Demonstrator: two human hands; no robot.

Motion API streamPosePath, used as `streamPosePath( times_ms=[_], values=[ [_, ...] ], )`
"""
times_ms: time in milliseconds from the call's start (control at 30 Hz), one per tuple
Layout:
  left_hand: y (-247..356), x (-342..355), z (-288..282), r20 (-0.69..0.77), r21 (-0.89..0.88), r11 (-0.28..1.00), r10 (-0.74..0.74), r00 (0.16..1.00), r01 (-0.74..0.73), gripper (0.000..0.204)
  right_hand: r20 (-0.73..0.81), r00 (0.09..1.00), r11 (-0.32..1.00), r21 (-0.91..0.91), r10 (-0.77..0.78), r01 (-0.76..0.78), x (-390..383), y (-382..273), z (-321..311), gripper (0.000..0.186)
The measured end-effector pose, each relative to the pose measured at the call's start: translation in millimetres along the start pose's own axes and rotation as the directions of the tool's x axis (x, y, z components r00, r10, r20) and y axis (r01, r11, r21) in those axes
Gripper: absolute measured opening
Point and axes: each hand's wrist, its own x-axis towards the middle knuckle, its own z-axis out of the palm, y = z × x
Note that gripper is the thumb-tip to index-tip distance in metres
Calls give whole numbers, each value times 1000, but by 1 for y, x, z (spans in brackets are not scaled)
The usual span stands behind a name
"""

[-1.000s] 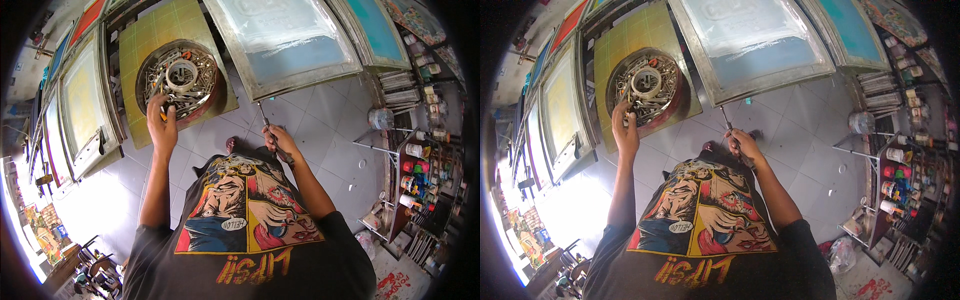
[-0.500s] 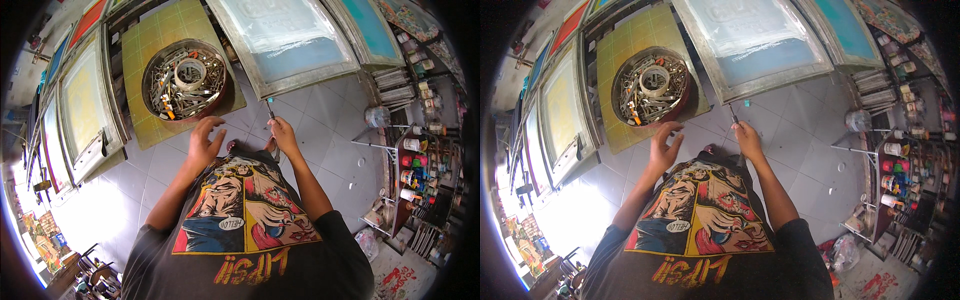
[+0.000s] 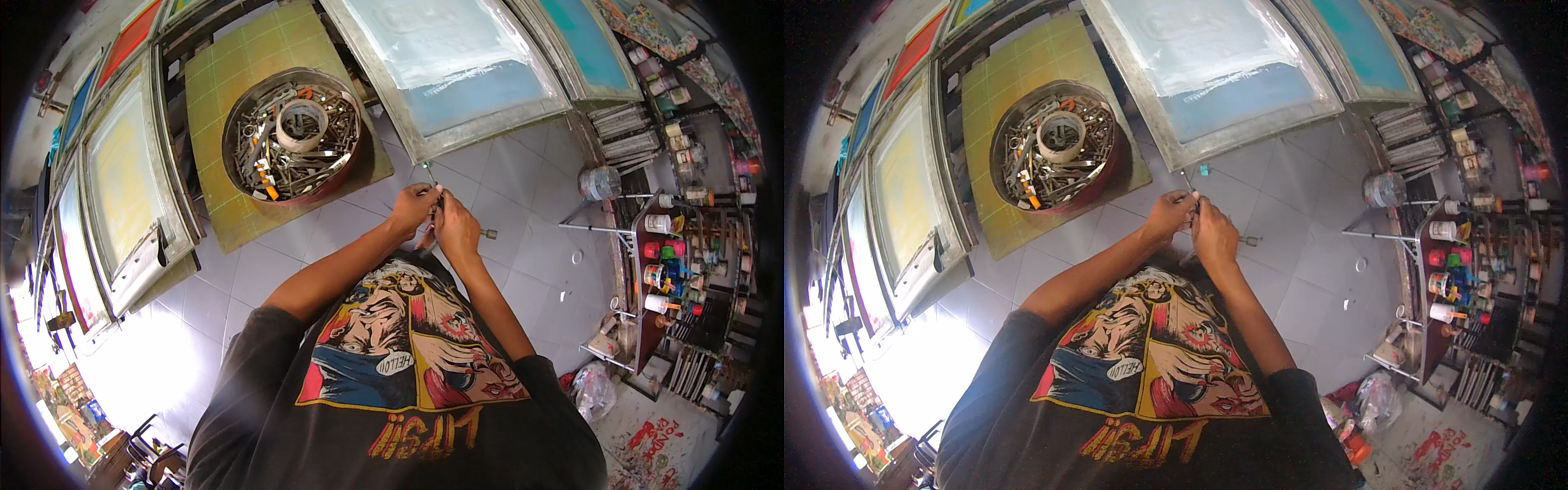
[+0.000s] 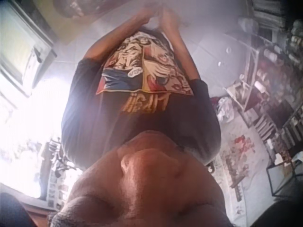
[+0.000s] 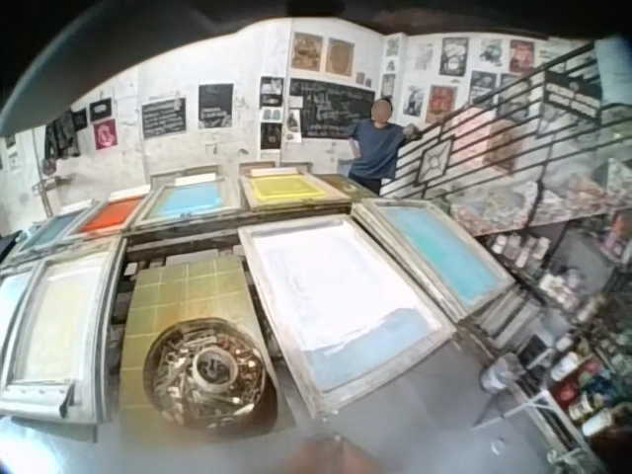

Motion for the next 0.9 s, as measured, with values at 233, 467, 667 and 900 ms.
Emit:
streamPosePath(
  times_ms=[233,467,667,900],
  values=[
    [3,-2,5,22,-163,987,-9,1000,13,27,74,997,919,393,-25,-6,-74,29,-29,32],
    [0,-8,4,109,-277,960,71,992,-38,29,823,539,-408,435,-182,-802,-61,61,17,78],
    [1,-8,1,184,-391,921,80,980,-2,30,755,652,-597,553,66,-581,-40,60,46,41],
    [7,0,16,72,-384,923,27,997,3,20,60,998,775,631,2,-40,-63,50,12,42]
  ],
)
